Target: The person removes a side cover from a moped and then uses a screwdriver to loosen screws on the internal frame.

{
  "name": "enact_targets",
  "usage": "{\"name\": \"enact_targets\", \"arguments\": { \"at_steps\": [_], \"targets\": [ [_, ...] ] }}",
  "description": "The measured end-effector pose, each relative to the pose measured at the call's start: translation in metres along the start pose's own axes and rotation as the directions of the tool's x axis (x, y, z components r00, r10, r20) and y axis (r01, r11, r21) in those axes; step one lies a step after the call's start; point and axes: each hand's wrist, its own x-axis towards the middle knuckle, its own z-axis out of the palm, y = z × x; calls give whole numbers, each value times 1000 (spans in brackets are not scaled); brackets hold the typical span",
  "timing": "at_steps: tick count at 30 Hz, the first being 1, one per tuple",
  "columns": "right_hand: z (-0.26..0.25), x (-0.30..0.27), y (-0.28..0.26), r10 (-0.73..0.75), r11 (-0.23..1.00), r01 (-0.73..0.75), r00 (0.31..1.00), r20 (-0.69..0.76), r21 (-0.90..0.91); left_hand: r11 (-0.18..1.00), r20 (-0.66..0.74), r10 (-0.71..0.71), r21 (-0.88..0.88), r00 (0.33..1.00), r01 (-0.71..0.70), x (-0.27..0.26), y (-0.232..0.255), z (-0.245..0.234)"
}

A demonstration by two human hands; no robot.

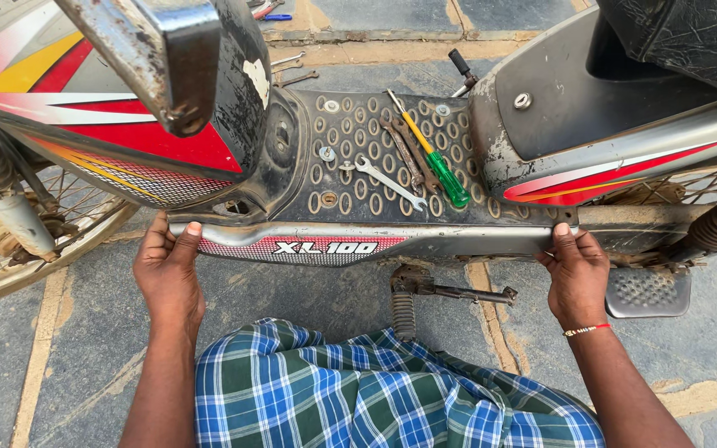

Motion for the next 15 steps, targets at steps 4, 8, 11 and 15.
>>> {"name": "enact_targets", "arguments": {
  "at_steps": [4,8,11,15],
  "targets": [
    [4,-2,-6,34,999,-34,999,-28,-27,1000,-1,-2,22,1000,2,-1,2,0],
    [13,-7,-16,56,998,-57,998,-36,-26,998,-11,-5,61,1000,5,0,4,3],
    [16,-12,-24,74,997,-75,996,-58,-7,996,-45,-46,80,998,50,1,5,3],
    [16,-14,-28,84,996,-86,994,-74,-27,994,-46,-53,92,998,57,3,6,1]
  ]
}}
